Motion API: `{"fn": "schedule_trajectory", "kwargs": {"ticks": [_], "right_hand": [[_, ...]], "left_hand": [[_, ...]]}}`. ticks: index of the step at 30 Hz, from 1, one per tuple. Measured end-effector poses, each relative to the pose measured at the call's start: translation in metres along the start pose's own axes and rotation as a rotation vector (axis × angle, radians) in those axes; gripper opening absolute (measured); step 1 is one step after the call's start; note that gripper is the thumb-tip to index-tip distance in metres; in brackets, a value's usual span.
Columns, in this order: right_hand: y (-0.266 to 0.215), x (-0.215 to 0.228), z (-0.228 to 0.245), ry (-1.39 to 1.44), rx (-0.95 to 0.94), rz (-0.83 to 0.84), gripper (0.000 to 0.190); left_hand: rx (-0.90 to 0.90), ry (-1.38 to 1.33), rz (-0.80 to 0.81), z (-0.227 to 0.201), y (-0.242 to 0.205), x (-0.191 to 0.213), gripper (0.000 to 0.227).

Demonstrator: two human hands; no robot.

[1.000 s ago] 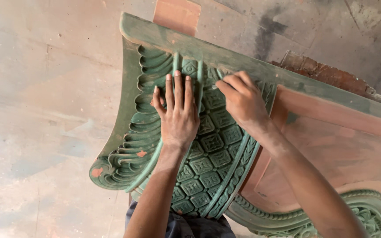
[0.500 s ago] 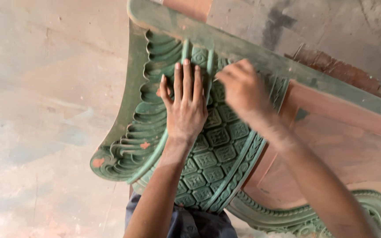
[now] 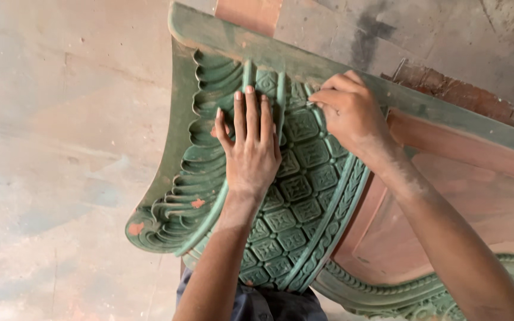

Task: The person uses a small carving tool to refine and detail a green decorative molding with geometric and floral patterns. They hold the molding steady with one hand while carefully scraping and shaping the raised surfaces with the other.

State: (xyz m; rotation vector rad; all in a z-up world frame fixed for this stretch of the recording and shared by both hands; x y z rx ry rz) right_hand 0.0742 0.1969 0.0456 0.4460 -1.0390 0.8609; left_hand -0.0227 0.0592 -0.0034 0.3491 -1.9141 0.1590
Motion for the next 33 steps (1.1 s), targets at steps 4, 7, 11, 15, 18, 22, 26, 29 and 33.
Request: {"fn": "schedule_trajectory", "kwargs": {"ticks": [4, 7, 11, 15, 18, 22, 26, 29, 33], "right_hand": [[-0.003, -0.029, 0.018, -0.08, 0.128, -0.008, 0.017], [-0.01, -0.018, 0.014, -0.057, 0.057, -0.007, 0.016], [-0.009, -0.022, 0.018, -0.114, 0.087, -0.079, 0.017], [-0.014, -0.022, 0.012, -0.103, 0.115, -0.055, 0.02], [-0.012, -0.024, 0.01, -0.165, 0.121, -0.064, 0.02], [-0.015, -0.046, 0.031, -0.243, 0.206, -0.058, 0.02], [-0.019, -0.015, 0.012, -0.122, 0.137, -0.073, 0.018], [-0.019, -0.034, 0.026, -0.198, 0.253, -0.102, 0.019], [-0.018, -0.017, 0.019, -0.188, 0.262, -0.026, 0.021]], "left_hand": [[0.012, -0.032, 0.027, -0.001, -0.007, -0.005, 0.055], [0.002, -0.01, 0.01, 0.0, -0.001, -0.003, 0.054], [0.003, -0.015, 0.015, 0.001, 0.0, -0.004, 0.054], [-0.009, 0.02, 0.026, 0.0, -0.002, -0.006, 0.055], [0.005, -0.009, -0.003, -0.001, 0.0, -0.002, 0.054], [-0.006, 0.004, 0.013, -0.002, -0.005, -0.004, 0.055], [-0.004, -0.006, -0.013, -0.002, -0.001, -0.002, 0.053], [-0.005, -0.007, -0.004, 0.001, -0.001, -0.002, 0.054], [-0.017, -0.012, -0.014, -0.001, -0.003, -0.001, 0.054]]}}
Point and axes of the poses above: each hand's wrist, its own y-axis towards the middle knuckle, its own x-axis out of the back of the hand, z = x × y, the point moved 7 cm from there along y, towards the middle knuckle, and after that the axes turned 6 degrees about -x, right-handed, at the moved point
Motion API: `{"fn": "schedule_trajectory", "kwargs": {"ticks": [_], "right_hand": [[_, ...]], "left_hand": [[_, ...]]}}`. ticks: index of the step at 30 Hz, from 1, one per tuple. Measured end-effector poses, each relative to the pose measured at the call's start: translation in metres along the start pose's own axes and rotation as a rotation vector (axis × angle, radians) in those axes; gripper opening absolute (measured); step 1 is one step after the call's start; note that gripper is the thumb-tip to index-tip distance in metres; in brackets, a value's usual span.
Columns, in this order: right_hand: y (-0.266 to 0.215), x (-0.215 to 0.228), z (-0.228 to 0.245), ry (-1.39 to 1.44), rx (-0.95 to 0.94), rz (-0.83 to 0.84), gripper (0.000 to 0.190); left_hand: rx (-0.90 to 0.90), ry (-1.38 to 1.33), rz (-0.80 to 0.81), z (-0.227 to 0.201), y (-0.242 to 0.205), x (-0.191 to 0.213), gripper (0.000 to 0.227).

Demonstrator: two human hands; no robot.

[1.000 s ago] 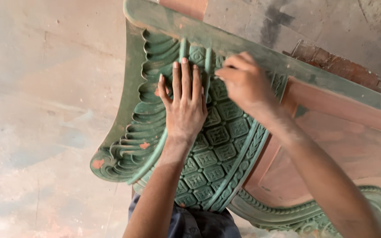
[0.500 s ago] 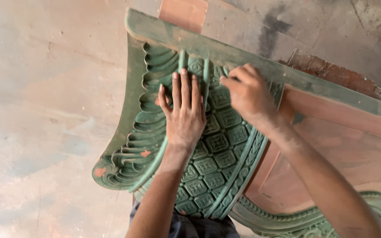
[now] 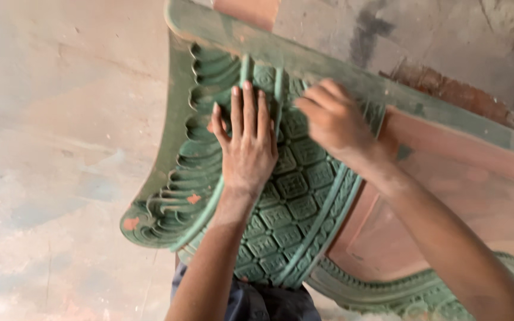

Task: The person uses a small carving tool to refine and detail a green decorative molding with geometric and floral patterns. They hold the molding steady with one hand while carefully scraping and shaping the raised surfaces with the other.

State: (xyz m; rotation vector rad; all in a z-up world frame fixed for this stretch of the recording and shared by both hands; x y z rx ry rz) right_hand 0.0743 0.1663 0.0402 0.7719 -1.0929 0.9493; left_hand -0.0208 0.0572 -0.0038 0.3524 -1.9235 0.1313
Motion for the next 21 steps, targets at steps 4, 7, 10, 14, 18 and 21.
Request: {"fn": "schedule_trajectory", "kwargs": {"ticks": [4, 7, 10, 14, 18, 21], "right_hand": [[0.01, -0.001, 0.021, 0.096, 0.047, -0.014, 0.025], [0.006, 0.0, 0.017, 0.141, 0.095, 0.01, 0.03], [-0.002, 0.015, -0.013, 0.142, -0.009, 0.027, 0.027], [-0.001, -0.013, 0.003, 0.058, -0.034, -0.072, 0.023], [-0.011, 0.004, 0.008, 0.133, -0.146, -0.095, 0.018], [-0.027, 0.025, -0.005, 0.151, -0.269, -0.094, 0.02]], "left_hand": [[0.01, 0.031, 0.014, 0.001, 0.001, 0.003, 0.053], [0.009, 0.028, 0.05, 0.0, -0.008, -0.001, 0.055], [0.013, -0.027, -0.002, 0.0, 0.002, 0.001, 0.055], [0.021, 0.009, 0.004, 0.002, 0.0, -0.002, 0.053], [-0.01, 0.0, -0.005, 0.0, -0.001, -0.004, 0.054], [-0.011, 0.013, -0.009, -0.001, 0.001, 0.001, 0.055]]}}
Point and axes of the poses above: each hand's wrist, its own y-axis towards the middle knuckle, its own x-axis out of the back of the hand, z = x × y, the point moved 7 cm from there along y, towards the middle knuckle, and after that the axes turned 6 degrees about -x, right-handed, at the moved point
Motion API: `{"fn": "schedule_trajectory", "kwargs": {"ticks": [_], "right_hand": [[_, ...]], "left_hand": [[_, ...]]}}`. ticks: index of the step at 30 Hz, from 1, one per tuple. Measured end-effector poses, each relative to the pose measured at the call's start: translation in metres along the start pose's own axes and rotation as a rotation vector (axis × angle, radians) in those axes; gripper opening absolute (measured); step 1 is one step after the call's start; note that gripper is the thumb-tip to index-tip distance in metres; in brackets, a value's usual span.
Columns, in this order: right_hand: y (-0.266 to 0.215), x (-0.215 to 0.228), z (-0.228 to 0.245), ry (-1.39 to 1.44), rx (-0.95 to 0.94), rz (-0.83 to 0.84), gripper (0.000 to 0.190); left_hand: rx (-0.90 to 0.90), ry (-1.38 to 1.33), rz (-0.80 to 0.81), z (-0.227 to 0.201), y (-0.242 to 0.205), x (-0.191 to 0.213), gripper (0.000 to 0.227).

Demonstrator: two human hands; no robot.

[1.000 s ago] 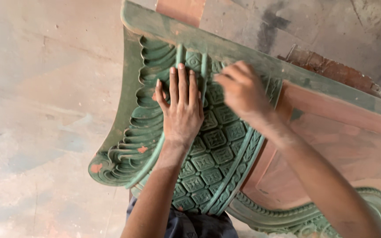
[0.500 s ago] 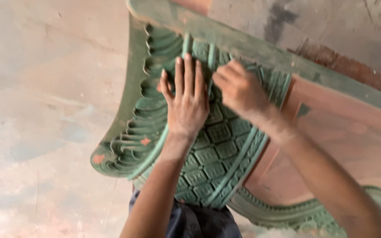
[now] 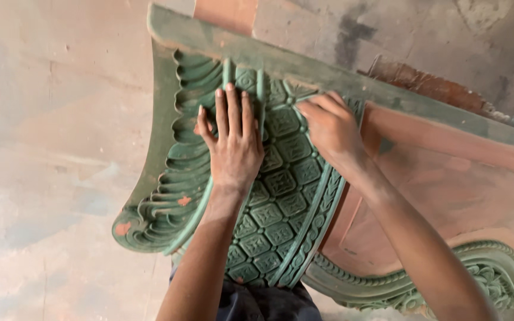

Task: The person uses a small carving tool to refine and detail a green decorative molding with geometric and floral patterns. They hold the molding steady with one hand while carefully scraping and shaping the raised surfaces with the other.

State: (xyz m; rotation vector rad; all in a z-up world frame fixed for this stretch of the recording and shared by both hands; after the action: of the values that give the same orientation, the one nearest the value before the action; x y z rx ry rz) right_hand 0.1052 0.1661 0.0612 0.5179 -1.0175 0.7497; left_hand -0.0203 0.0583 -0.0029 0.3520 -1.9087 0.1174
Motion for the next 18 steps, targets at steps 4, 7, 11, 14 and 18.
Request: {"fn": "schedule_trajectory", "kwargs": {"ticks": [4, 7, 11, 14, 18], "right_hand": [[-0.045, 0.017, -0.022, 0.039, -0.304, -0.128, 0.013], [-0.08, 0.014, -0.032, 0.15, -0.547, -0.187, 0.02], [-0.103, 0.01, -0.027, 0.237, -0.711, -0.32, 0.019], [-0.1, 0.01, -0.018, 0.215, -0.709, -0.319, 0.016], [-0.078, 0.01, -0.035, 0.221, -0.711, -0.386, 0.014]], "left_hand": [[0.008, -0.005, 0.037, 0.0, -0.002, -0.003, 0.057], [0.006, -0.015, 0.057, 0.001, -0.002, -0.008, 0.059], [0.014, -0.028, 0.046, 0.001, -0.001, -0.008, 0.058], [0.015, -0.028, 0.05, 0.001, -0.001, -0.009, 0.057], [0.01, -0.048, 0.029, 0.002, -0.003, -0.011, 0.057]]}}
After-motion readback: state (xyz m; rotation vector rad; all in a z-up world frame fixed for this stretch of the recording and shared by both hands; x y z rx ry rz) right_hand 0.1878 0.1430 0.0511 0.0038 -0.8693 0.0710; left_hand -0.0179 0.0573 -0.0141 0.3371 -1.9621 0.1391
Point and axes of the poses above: each hand's wrist, its own y-axis towards the middle knuckle, its own x-axis out of the back of the hand, z = x × y, the point moved 7 cm from there along y, towards the middle knuckle, and after that the axes turned 6 degrees about -x, right-handed, at the moved point
